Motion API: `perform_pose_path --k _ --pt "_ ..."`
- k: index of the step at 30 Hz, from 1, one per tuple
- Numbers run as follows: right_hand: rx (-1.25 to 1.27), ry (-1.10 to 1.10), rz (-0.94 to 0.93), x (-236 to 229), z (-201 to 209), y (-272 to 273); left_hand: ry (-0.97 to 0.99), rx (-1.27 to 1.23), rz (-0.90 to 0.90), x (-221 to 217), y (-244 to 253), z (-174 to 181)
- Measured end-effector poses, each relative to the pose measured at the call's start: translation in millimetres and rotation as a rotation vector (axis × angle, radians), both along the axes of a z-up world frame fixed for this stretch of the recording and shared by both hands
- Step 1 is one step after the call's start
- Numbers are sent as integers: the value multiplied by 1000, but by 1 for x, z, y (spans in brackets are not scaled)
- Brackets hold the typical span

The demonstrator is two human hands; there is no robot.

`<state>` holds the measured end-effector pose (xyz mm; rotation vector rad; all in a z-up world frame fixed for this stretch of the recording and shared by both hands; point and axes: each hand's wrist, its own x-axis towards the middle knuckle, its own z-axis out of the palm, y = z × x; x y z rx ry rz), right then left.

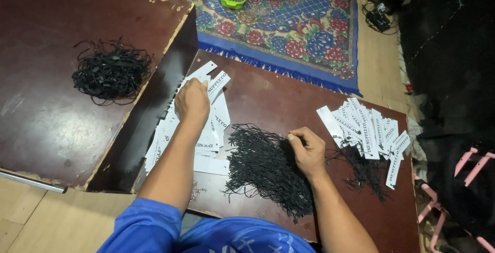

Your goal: Attaching white identification tags to individual black strings from a large pile.

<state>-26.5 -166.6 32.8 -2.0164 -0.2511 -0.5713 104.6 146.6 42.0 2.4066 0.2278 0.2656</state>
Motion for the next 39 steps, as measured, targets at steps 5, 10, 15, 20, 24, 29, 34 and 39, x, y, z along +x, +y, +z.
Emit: perform_pose_path --k 5,10,15,20,24,29,34,39 --pt "-3 11 -12 -8 3 -2 29 -46 17 -21 -5 22" --pt "8 34 -22 -4 2 -3 91 -104 20 -28 -7 41" --pt "-5 59 -24 -4 5 -1 -122 -78 35 -19 -8 23" --pt "-29 47 -6 -3 10 0 -274 -256 -64 -17 -19 12" --pt "-71 -24 14 -5 8 3 -120 -620 -261 -35 -49 23" --pt "-51 -31 21 -9 -1 4 -228 -440 -429 -55 -72 35" --pt "-36 -72 10 -9 3 6 -267 -313 -475 -70 -94 38" --pt "-1 -61 6 -7 13 11 75 -417 -539 -86 -109 42"
